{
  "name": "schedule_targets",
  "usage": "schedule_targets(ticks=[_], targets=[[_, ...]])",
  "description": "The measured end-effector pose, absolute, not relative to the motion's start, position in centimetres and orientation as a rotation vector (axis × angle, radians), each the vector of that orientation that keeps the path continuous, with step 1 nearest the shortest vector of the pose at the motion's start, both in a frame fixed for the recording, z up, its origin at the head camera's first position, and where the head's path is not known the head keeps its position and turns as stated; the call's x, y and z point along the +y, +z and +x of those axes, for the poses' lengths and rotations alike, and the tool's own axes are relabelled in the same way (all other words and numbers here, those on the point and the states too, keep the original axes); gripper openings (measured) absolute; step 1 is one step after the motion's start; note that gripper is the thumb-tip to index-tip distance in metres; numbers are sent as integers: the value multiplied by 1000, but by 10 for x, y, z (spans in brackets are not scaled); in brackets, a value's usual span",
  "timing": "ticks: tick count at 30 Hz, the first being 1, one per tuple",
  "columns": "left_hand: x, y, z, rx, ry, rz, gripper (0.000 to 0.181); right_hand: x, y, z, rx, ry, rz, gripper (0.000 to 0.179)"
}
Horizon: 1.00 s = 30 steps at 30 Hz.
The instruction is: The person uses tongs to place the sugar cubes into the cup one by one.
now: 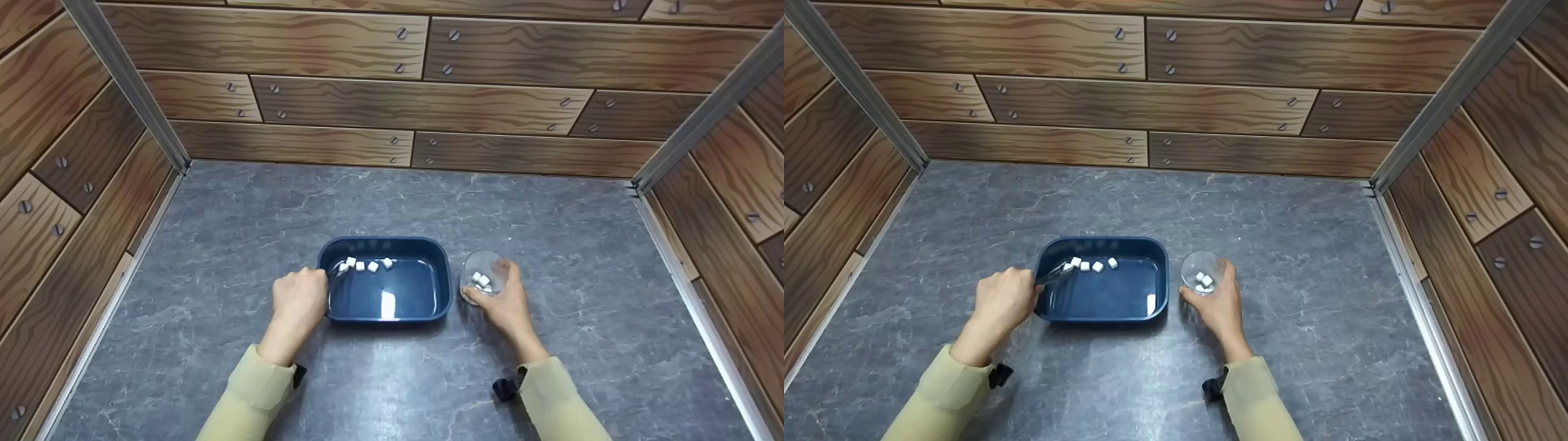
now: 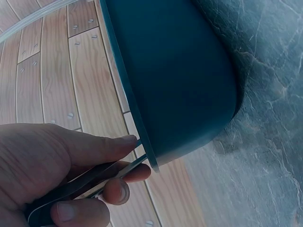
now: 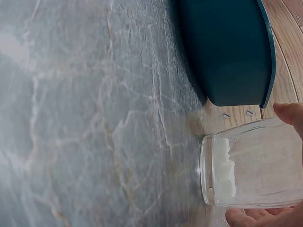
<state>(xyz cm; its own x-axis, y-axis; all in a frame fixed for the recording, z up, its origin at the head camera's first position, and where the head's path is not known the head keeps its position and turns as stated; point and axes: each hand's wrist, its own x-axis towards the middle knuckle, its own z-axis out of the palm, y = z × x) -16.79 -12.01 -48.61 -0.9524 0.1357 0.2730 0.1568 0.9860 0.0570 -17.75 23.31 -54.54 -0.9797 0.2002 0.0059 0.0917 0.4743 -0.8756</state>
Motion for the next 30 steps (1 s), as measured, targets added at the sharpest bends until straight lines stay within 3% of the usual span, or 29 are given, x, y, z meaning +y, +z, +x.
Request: schedule_targets(ticks=[30], targets=[[-133, -476, -161, -2910, -168, -190, 21, 233, -545, -179, -2587, 1551, -248, 95]])
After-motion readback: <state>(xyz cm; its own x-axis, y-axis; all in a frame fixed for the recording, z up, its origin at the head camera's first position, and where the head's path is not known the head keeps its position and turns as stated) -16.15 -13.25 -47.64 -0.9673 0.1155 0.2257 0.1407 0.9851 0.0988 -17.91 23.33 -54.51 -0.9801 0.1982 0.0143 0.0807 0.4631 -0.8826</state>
